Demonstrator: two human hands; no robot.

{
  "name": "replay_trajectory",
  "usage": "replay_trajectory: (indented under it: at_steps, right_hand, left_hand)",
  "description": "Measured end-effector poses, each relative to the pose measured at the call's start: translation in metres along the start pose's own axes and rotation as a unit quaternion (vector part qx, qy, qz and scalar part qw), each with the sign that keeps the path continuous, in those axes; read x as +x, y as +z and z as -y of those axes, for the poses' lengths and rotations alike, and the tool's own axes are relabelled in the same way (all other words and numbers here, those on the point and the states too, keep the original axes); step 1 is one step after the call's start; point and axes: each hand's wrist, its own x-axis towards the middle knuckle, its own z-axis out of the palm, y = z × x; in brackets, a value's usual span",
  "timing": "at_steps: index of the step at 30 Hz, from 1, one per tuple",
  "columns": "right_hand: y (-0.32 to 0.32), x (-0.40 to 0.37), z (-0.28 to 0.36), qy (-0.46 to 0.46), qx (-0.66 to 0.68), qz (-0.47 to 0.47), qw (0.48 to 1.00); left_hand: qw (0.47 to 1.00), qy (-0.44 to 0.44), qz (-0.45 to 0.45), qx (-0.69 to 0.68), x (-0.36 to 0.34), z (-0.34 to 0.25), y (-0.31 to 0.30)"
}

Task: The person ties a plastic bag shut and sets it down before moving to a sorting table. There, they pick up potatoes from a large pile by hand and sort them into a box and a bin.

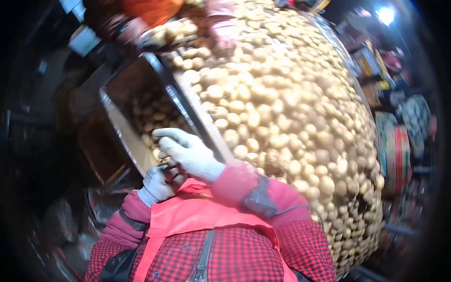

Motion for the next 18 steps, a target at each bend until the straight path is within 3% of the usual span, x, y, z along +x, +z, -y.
replay_trajectory:
  at_steps: [1, 2, 3, 5, 7, 11, 15, 16, 18]
  right_hand:
    - [-0.021, -0.008, -0.003, -0.08, 0.028, -0.027, 0.996]
    - [-0.038, -0.02, 0.002, -0.102, 0.084, -0.075, 0.988]
    - [-0.051, -0.034, 0.005, -0.122, 0.139, -0.118, 0.976]
    - [-0.072, -0.062, 0.013, -0.177, 0.188, -0.171, 0.951]
    - [-0.076, -0.089, 0.02, -0.197, 0.207, -0.27, 0.919]
    - [-0.118, -0.115, -0.001, -0.26, 0.195, -0.286, 0.901]
    - [-0.135, -0.133, -0.013, -0.285, 0.25, -0.286, 0.88]
    - [-0.136, -0.136, -0.013, -0.286, 0.252, -0.297, 0.876]
    - [-0.143, -0.137, -0.013, -0.285, 0.248, -0.305, 0.874]
  left_hand:
    - [0.999, -0.019, 0.033, -0.012, 0.02, -0.004, -0.004]
    - [0.997, 0.055, 0.007, -0.046, 0.046, 0.001, 0.002]
    - [0.996, 0.063, 0.032, -0.045, 0.066, 0.006, 0.002]
    - [0.99, 0.138, -0.03, -0.017, 0.117, -0.009, 0.005]
    - [0.994, 0.109, -0.022, -0.014, 0.164, -0.027, 0.01]
    - [0.987, 0.146, -0.026, 0.053, 0.261, -0.004, 0.038]
    - [0.968, 0.155, -0.049, 0.189, 0.264, 0.026, 0.041]
    - [0.97, 0.115, 0.031, 0.211, 0.253, 0.02, 0.039]
    - [0.959, 0.127, 0.037, 0.249, 0.225, 0.022, 0.046]
